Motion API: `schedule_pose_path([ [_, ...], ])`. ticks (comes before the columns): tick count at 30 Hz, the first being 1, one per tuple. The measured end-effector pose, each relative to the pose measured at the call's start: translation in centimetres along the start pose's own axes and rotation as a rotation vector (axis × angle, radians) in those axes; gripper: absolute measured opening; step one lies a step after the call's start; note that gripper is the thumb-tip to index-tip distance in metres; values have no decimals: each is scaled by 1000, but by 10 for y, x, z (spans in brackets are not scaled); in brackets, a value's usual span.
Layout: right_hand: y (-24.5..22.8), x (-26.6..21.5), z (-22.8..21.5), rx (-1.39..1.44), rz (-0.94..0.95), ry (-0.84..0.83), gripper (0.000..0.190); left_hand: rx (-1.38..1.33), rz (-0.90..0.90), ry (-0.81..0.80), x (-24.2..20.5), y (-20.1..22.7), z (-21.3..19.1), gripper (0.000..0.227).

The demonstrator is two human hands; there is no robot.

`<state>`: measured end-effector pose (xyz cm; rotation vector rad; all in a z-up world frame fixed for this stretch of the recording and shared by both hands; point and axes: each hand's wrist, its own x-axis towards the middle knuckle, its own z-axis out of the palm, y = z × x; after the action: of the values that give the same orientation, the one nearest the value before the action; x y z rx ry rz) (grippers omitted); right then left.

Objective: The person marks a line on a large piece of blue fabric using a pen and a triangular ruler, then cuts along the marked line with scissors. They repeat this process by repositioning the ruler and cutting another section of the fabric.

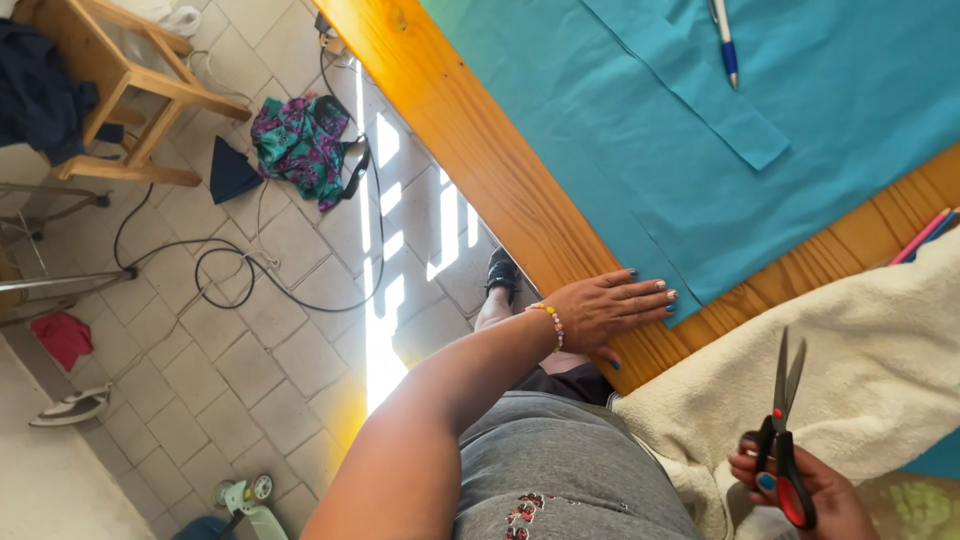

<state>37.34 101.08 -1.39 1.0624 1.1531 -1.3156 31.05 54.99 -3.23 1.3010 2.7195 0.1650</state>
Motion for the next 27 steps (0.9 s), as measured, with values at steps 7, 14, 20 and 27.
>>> schedule_pose_path([
  [7,-62,-78,124,-267,-309,-131,57,-24,-13,-31,1,0,2,126],
  [14,-128,-79,144,-582,-232,-154,46,-107,1,4,1,-1,0,125],
  [20,-163,-71,155,-683,-129,-223,43,-156,-6,11,7,-1,0,130],
  [27,-175,-38,140,-986,-190,-21,23,-184,36,4,9,-1,8,133],
])
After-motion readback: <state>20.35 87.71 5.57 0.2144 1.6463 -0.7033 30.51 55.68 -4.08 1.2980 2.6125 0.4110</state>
